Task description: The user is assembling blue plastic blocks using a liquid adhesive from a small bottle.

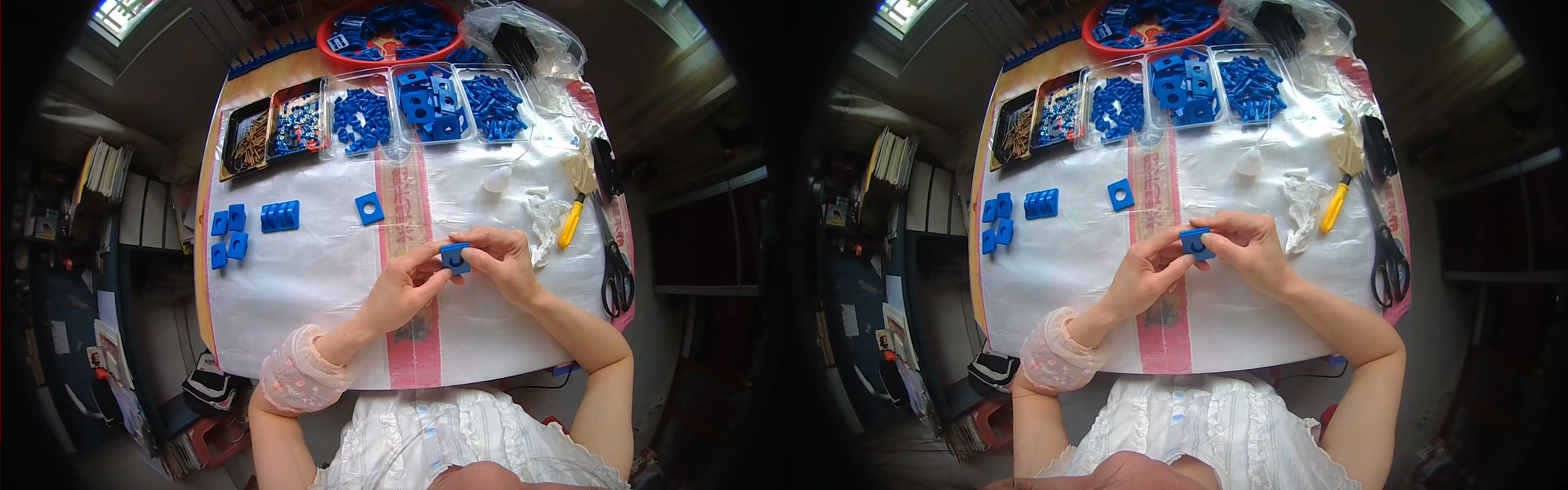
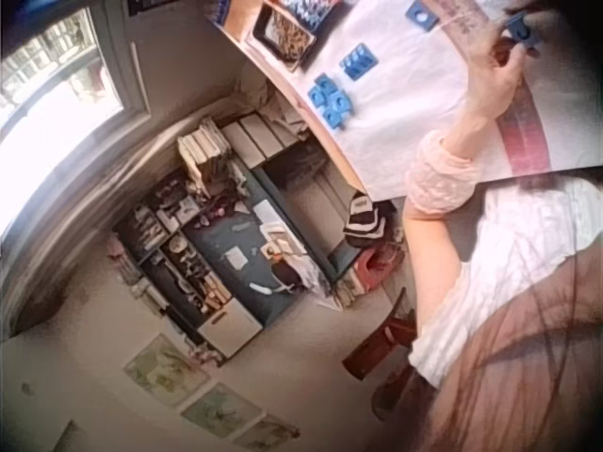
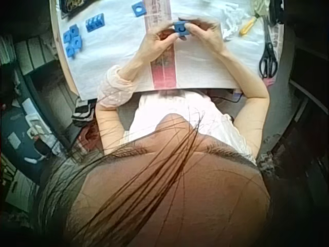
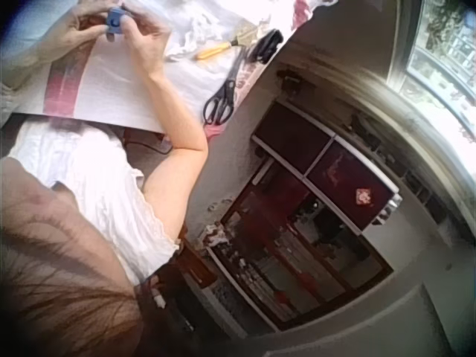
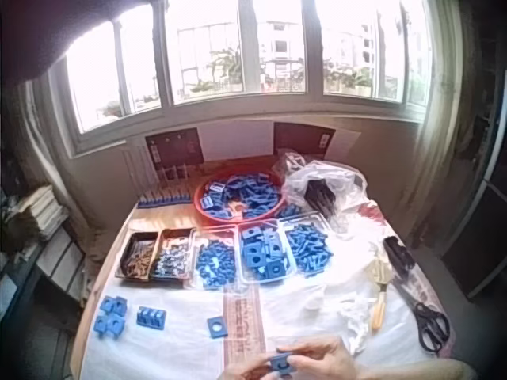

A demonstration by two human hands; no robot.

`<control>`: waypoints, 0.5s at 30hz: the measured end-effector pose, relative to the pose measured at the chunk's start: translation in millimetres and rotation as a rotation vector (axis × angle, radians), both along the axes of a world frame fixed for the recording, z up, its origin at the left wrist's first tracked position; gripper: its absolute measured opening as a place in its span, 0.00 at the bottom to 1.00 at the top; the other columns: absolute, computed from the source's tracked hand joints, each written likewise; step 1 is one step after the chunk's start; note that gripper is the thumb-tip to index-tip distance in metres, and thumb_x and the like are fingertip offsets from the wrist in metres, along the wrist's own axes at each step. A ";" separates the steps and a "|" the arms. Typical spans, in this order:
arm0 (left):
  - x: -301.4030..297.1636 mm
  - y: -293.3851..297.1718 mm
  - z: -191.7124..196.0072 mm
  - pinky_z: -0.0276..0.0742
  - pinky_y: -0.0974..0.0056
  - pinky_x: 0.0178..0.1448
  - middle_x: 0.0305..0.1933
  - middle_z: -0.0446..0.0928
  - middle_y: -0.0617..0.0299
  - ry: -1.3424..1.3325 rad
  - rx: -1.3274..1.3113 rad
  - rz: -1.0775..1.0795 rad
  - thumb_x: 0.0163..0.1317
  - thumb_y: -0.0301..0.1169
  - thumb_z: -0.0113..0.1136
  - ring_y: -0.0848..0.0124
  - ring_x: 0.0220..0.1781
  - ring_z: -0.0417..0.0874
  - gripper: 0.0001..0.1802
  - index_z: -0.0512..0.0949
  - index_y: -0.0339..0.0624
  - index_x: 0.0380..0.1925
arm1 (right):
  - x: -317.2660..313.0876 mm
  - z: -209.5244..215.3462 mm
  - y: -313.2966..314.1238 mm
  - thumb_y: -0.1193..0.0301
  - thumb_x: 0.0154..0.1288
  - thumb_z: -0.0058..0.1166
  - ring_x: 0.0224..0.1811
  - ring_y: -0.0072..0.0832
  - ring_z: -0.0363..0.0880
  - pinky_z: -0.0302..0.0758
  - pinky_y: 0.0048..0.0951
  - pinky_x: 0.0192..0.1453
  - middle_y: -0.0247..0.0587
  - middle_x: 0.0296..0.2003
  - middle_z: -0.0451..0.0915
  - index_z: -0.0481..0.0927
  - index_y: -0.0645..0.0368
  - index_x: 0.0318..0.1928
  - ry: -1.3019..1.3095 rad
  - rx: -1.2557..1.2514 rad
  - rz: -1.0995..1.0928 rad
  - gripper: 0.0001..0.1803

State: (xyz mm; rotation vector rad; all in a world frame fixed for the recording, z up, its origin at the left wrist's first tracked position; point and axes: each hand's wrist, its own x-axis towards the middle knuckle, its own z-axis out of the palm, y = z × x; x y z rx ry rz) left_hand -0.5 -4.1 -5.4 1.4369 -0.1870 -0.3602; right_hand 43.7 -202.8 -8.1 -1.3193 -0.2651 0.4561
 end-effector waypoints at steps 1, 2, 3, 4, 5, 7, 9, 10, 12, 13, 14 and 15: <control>0.2 0.1 0.6 0.69 0.77 0.26 0.42 0.85 0.58 0.000 0.003 -0.001 0.69 0.22 0.53 0.86 0.26 0.75 0.23 0.69 0.38 0.64 | -0.1 -0.1 0.1 0.80 0.65 0.55 0.39 0.19 0.79 0.77 0.20 0.41 0.34 0.38 0.80 0.84 0.64 0.50 0.002 -0.001 -0.002 0.14; 0.2 0.2 0.9 0.69 0.77 0.26 0.42 0.85 0.58 0.001 0.005 -0.002 0.69 0.22 0.53 0.86 0.26 0.75 0.23 0.69 0.38 0.63 | 0.0 0.1 0.1 0.80 0.65 0.55 0.39 0.19 0.79 0.77 0.20 0.41 0.34 0.38 0.80 0.84 0.64 0.50 0.001 -0.002 -0.002 0.14; 0.2 0.1 0.8 0.69 0.77 0.26 0.42 0.85 0.58 0.000 0.005 -0.001 0.69 0.22 0.53 0.86 0.26 0.75 0.23 0.69 0.38 0.63 | 0.0 0.6 0.2 0.80 0.65 0.55 0.39 0.19 0.79 0.77 0.20 0.41 0.34 0.38 0.80 0.84 0.64 0.50 0.000 -0.003 -0.001 0.14; 0.2 -0.1 0.6 0.68 0.77 0.26 0.42 0.85 0.58 0.000 0.004 0.000 0.69 0.22 0.53 0.86 0.26 0.75 0.23 0.69 0.38 0.63 | 0.1 0.9 0.3 0.79 0.65 0.55 0.39 0.19 0.79 0.77 0.20 0.41 0.34 0.38 0.80 0.84 0.64 0.50 -0.001 -0.003 0.000 0.14; 0.1 -0.1 0.4 0.68 0.77 0.26 0.41 0.85 0.58 -0.001 0.003 0.001 0.68 0.22 0.53 0.86 0.26 0.75 0.22 0.69 0.38 0.63 | 0.0 0.7 0.4 0.79 0.65 0.55 0.39 0.19 0.79 0.77 0.20 0.41 0.34 0.38 0.80 0.84 0.64 0.50 -0.002 0.005 0.002 0.14; 0.0 0.2 -0.2 0.69 0.77 0.27 0.41 0.85 0.58 0.011 0.003 -0.003 0.68 0.22 0.53 0.86 0.26 0.74 0.23 0.69 0.38 0.63 | -0.1 0.3 0.6 0.79 0.65 0.56 0.39 0.19 0.79 0.77 0.20 0.40 0.34 0.38 0.80 0.84 0.64 0.50 -0.005 0.022 0.004 0.14; -0.1 0.3 -0.3 0.69 0.77 0.27 0.41 0.85 0.58 0.020 0.004 -0.004 0.68 0.22 0.53 0.86 0.26 0.74 0.23 0.69 0.38 0.63 | 1.0 -0.5 -1.1 0.82 0.65 0.55 0.40 0.22 0.81 0.80 0.23 0.43 0.39 0.39 0.82 0.83 0.67 0.50 -0.006 0.027 0.012 0.13; -0.1 0.4 -0.2 0.69 0.77 0.27 0.41 0.85 0.58 0.023 0.006 -0.003 0.68 0.22 0.53 0.86 0.26 0.74 0.23 0.69 0.38 0.63 | 1.4 -0.8 -1.6 0.83 0.65 0.55 0.40 0.23 0.81 0.81 0.25 0.45 0.41 0.40 0.83 0.83 0.68 0.50 -0.006 0.029 0.015 0.13; -0.2 0.4 0.3 0.69 0.77 0.27 0.41 0.85 0.58 0.020 0.006 -0.001 0.68 0.22 0.53 0.86 0.26 0.74 0.23 0.69 0.38 0.63 | 0.5 0.6 -0.3 0.81 0.65 0.55 0.39 0.20 0.80 0.78 0.21 0.41 0.37 0.39 0.81 0.84 0.65 0.50 -0.001 0.021 0.010 0.14; -0.1 0.1 0.9 0.69 0.77 0.27 0.41 0.85 0.58 0.014 0.005 0.000 0.69 0.22 0.53 0.86 0.26 0.74 0.23 0.69 0.38 0.63 | 0.2 1.2 0.1 0.80 0.65 0.56 0.39 0.19 0.79 0.76 0.19 0.40 0.35 0.38 0.81 0.84 0.64 0.50 0.002 0.017 0.007 0.14; -0.1 -0.1 1.2 0.69 0.77 0.27 0.41 0.85 0.58 0.008 0.004 0.002 0.69 0.22 0.53 0.86 0.26 0.74 0.23 0.69 0.39 0.63 | 0.2 1.1 0.2 0.80 0.65 0.56 0.38 0.18 0.78 0.75 0.19 0.39 0.34 0.38 0.81 0.84 0.64 0.50 -0.004 0.016 0.006 0.14; -0.1 -0.2 0.9 0.69 0.77 0.27 0.41 0.85 0.58 0.006 0.004 0.002 0.69 0.22 0.53 0.86 0.26 0.74 0.23 0.69 0.39 0.63 | 0.3 0.9 0.3 0.80 0.65 0.56 0.38 0.18 0.78 0.75 0.19 0.39 0.34 0.38 0.81 0.84 0.64 0.50 -0.010 0.016 0.005 0.14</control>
